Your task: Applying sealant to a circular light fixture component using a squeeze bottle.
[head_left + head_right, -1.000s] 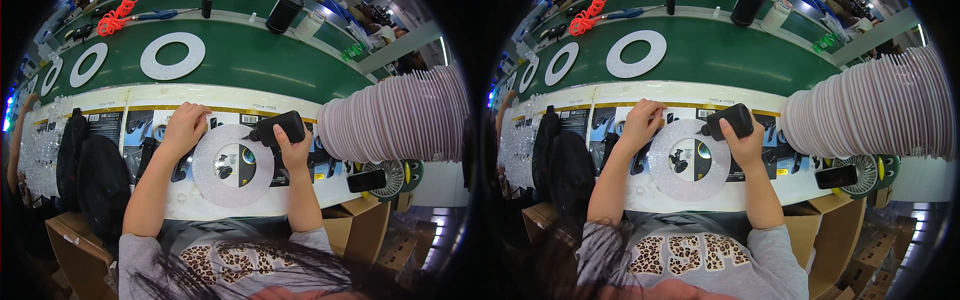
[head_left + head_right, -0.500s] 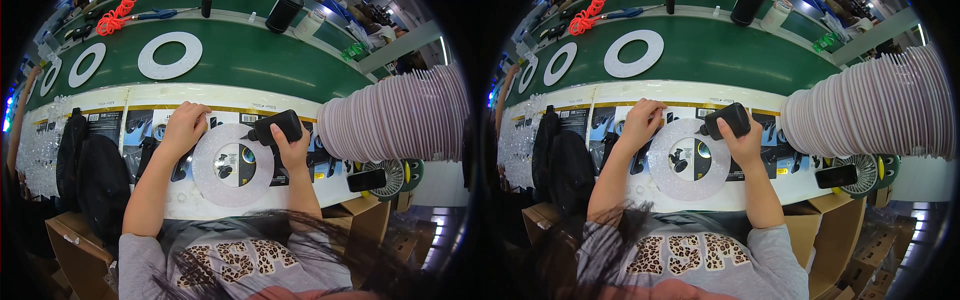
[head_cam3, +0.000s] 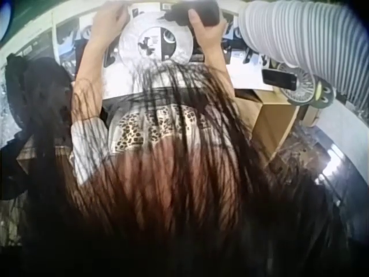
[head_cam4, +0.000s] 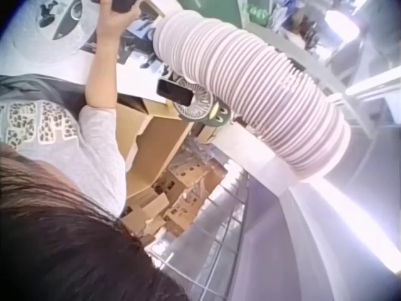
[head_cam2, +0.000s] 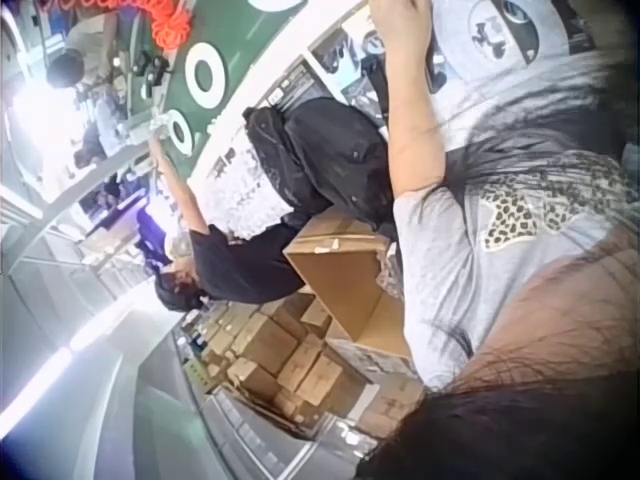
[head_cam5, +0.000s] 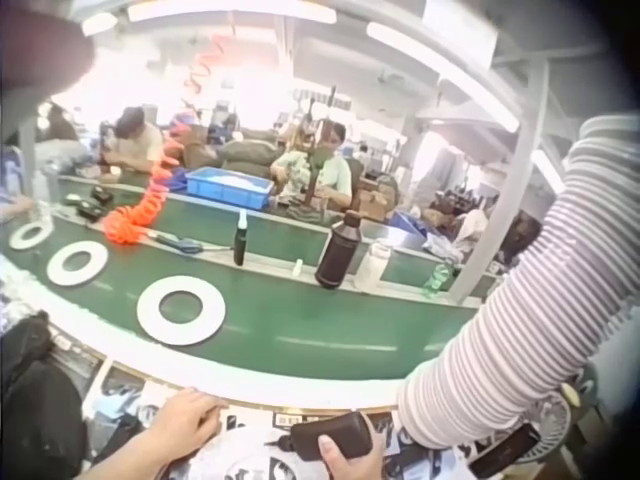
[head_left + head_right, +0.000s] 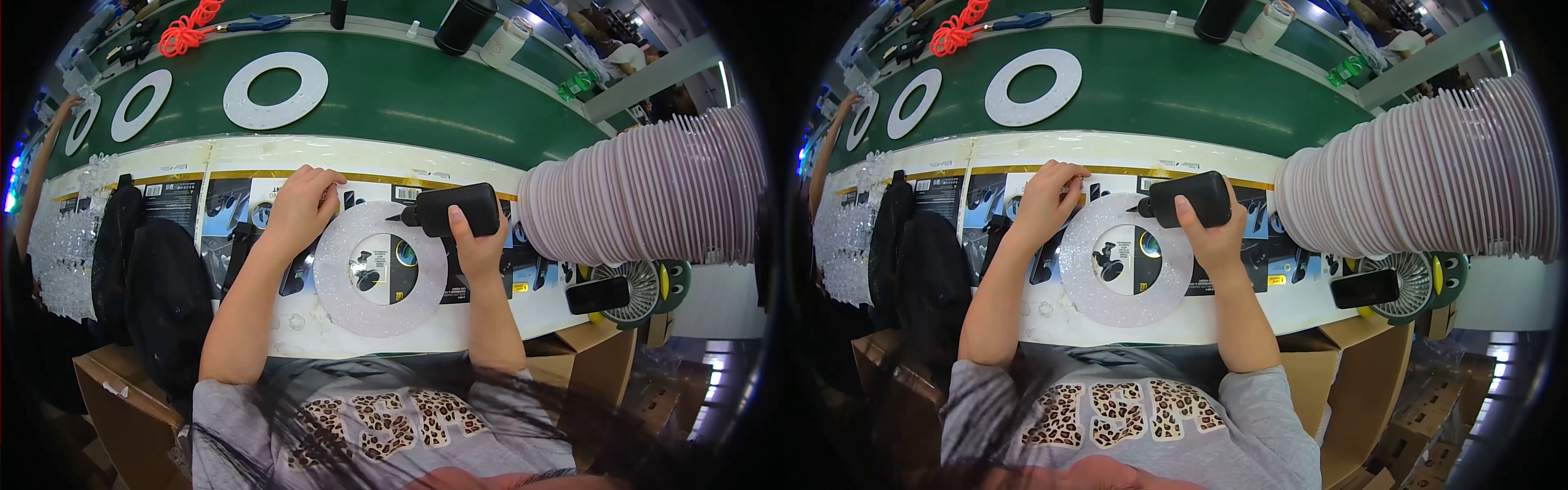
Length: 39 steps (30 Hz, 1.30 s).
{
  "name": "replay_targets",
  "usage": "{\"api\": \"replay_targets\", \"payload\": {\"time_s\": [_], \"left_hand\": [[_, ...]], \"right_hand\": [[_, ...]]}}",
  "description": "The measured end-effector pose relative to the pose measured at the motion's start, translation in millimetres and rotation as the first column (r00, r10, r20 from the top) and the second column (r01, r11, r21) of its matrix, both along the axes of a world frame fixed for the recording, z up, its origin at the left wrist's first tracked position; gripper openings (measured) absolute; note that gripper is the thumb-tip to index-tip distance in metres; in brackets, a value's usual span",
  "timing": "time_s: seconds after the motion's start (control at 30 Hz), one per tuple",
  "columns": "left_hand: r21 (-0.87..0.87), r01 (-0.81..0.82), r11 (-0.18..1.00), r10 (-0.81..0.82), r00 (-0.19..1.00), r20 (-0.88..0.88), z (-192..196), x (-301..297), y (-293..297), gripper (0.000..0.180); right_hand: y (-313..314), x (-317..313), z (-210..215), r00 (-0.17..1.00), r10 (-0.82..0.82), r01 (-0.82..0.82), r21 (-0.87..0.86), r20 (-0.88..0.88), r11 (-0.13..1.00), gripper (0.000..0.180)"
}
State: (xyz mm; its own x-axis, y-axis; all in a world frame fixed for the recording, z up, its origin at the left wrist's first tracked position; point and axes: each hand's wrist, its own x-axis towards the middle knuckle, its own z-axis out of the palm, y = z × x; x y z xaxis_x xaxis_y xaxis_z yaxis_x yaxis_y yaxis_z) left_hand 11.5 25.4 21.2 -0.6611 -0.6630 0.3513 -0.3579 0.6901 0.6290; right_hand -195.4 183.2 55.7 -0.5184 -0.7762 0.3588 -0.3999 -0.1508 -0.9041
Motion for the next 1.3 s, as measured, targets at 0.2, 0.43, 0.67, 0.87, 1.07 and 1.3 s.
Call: {"api": "replay_targets", "payload": {"time_s": [0.2, 0.43, 0.67, 0.87, 1.07, 1.3], "left_hand": [[0.001, 0.001, 1.0, -0.001, 1.0, -0.011, 0, 0, 0, 0.011], [0.004, 0.0, 1.0, 0.0, 1.0, -0.019, -1, 0, 0, 0.012], [0.01, 0.002, 1.0, -0.001, 1.0, -0.009, -1, 0, 0, 0.012], [0.01, 0.005, 1.0, -0.005, 1.0, -0.016, -1, 0, 0, 0.012], [0.005, -0.005, 1.0, 0.005, 1.0, -0.007, -1, 0, 0, 0.012], [0.008, -0.005, 1.0, 0.005, 1.0, -0.011, -1, -1, 0, 0.011]], "right_hand": [[-3, 8, 2, 0.998, 0.06, -0.059, 0.018, -0.004, 0.998, 0.032], [-3, 11, 2, 0.996, 0.085, -0.087, 0.055, 0.038, 0.995, 0.033], [-4, 13, -1, 0.993, 0.098, -0.102, 0.063, 0.061, 0.993, 0.032], [-5, 14, -1, 0.993, 0.106, -0.109, 0.061, 0.053, 0.992, 0.032], [-5, 14, 0, 0.991, 0.118, -0.122, 0.066, 0.062, 0.99, 0.032], [-5, 15, 0, 0.989, 0.123, -0.128, 0.061, 0.077, 0.99, 0.032]]}}
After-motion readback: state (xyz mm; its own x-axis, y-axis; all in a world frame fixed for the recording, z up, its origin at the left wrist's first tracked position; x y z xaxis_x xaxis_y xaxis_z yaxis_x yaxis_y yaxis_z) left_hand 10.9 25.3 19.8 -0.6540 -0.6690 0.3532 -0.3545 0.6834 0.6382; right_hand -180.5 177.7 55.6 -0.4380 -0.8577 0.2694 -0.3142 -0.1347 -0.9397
